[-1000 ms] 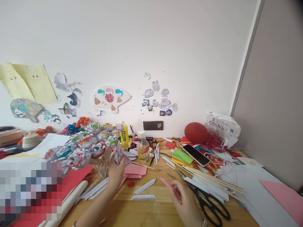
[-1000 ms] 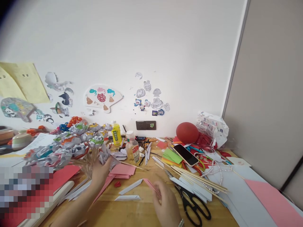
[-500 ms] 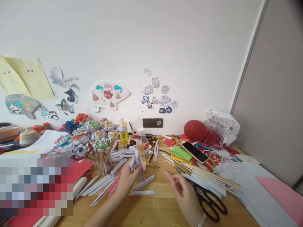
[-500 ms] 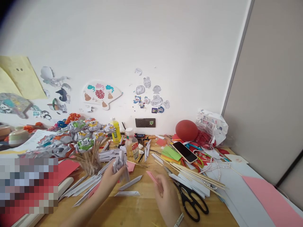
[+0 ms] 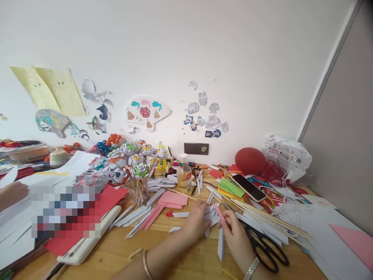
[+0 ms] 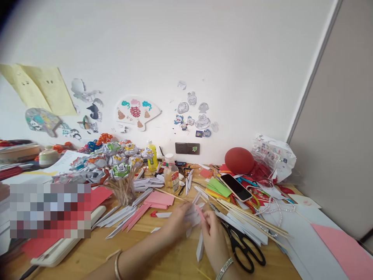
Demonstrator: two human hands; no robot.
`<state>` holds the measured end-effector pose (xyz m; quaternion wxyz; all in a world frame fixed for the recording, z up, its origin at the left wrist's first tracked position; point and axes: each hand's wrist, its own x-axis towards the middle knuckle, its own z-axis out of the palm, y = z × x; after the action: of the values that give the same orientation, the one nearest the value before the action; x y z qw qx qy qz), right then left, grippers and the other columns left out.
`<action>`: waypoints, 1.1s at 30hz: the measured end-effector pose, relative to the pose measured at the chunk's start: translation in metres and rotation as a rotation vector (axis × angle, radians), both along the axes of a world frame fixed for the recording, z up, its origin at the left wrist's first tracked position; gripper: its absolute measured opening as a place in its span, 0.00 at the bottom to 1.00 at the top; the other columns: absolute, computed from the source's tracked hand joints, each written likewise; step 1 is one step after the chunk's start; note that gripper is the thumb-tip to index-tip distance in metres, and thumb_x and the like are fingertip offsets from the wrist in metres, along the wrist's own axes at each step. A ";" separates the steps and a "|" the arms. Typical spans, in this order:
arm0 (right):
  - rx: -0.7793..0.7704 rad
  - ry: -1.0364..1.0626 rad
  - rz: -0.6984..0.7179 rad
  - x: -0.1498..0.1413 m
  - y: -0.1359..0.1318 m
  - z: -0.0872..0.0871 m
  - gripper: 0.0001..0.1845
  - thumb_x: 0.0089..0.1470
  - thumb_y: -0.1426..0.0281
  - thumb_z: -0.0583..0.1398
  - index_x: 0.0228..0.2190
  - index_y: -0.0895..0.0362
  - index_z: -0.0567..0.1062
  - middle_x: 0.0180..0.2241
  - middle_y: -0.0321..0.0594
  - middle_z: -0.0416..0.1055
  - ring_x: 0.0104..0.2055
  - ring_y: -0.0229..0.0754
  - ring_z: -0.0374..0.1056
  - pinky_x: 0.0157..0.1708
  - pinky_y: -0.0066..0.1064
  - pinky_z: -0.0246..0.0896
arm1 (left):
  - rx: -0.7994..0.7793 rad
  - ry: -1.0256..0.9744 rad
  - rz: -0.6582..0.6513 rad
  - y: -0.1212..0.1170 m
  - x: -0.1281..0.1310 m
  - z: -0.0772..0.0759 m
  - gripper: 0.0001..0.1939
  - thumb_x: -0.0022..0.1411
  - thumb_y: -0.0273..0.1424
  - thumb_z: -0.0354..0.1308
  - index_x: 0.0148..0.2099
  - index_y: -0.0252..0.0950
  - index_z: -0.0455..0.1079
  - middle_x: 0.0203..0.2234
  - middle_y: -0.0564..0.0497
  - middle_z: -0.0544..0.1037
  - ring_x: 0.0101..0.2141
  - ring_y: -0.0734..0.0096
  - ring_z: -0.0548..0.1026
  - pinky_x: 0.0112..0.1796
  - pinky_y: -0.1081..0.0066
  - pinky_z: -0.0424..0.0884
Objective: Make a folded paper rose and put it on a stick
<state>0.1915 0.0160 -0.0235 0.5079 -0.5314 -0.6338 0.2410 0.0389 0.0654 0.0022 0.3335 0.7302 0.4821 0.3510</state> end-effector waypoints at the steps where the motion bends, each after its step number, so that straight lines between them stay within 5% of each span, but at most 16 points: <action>1: -0.002 0.001 -0.008 -0.001 0.000 0.001 0.09 0.55 0.62 0.51 0.32 0.54 0.65 0.25 0.37 0.70 0.28 0.43 0.68 0.30 0.30 0.61 | 0.002 -0.004 -0.002 0.001 -0.001 0.000 0.17 0.41 0.16 0.58 0.36 0.35 0.73 0.36 0.46 0.75 0.42 0.58 0.70 0.46 0.64 0.63; 11: -0.037 0.077 -0.037 0.002 0.002 0.008 0.10 0.57 0.63 0.51 0.32 0.56 0.67 0.23 0.35 0.68 0.25 0.40 0.65 0.26 0.28 0.59 | -0.061 -0.282 0.058 0.015 -0.006 0.013 0.05 0.42 0.24 0.60 0.25 0.36 0.70 0.23 0.53 0.74 0.30 0.64 0.72 0.34 0.68 0.66; 20: 0.015 0.159 -0.069 -0.003 -0.001 0.022 0.15 0.54 0.58 0.56 0.26 0.57 0.69 0.24 0.36 0.68 0.26 0.39 0.64 0.26 0.27 0.60 | -0.365 -0.623 -0.117 -0.003 -0.015 0.024 0.22 0.40 0.46 0.67 0.31 0.36 0.65 0.20 0.51 0.77 0.24 0.66 0.76 0.28 0.69 0.70; 26: 0.013 0.123 0.066 -0.028 -0.008 0.045 0.13 0.51 0.62 0.58 0.23 0.58 0.72 0.21 0.37 0.70 0.23 0.39 0.65 0.23 0.27 0.60 | -0.473 -0.775 -0.120 -0.016 -0.031 0.021 0.22 0.40 0.41 0.70 0.31 0.37 0.62 0.21 0.54 0.77 0.23 0.69 0.76 0.27 0.71 0.71; 33: 0.100 -0.076 -0.060 -0.057 -0.004 0.048 0.12 0.51 0.65 0.60 0.19 0.57 0.73 0.23 0.37 0.72 0.22 0.36 0.63 0.23 0.26 0.58 | -0.486 -0.900 -0.065 -0.022 -0.034 0.019 0.24 0.37 0.40 0.72 0.33 0.38 0.63 0.23 0.53 0.79 0.25 0.67 0.78 0.29 0.70 0.72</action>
<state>0.1349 0.0124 0.0248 0.5163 -0.5328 -0.6477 0.1732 0.0047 0.0436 0.0217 0.6788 0.4226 0.3355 0.4981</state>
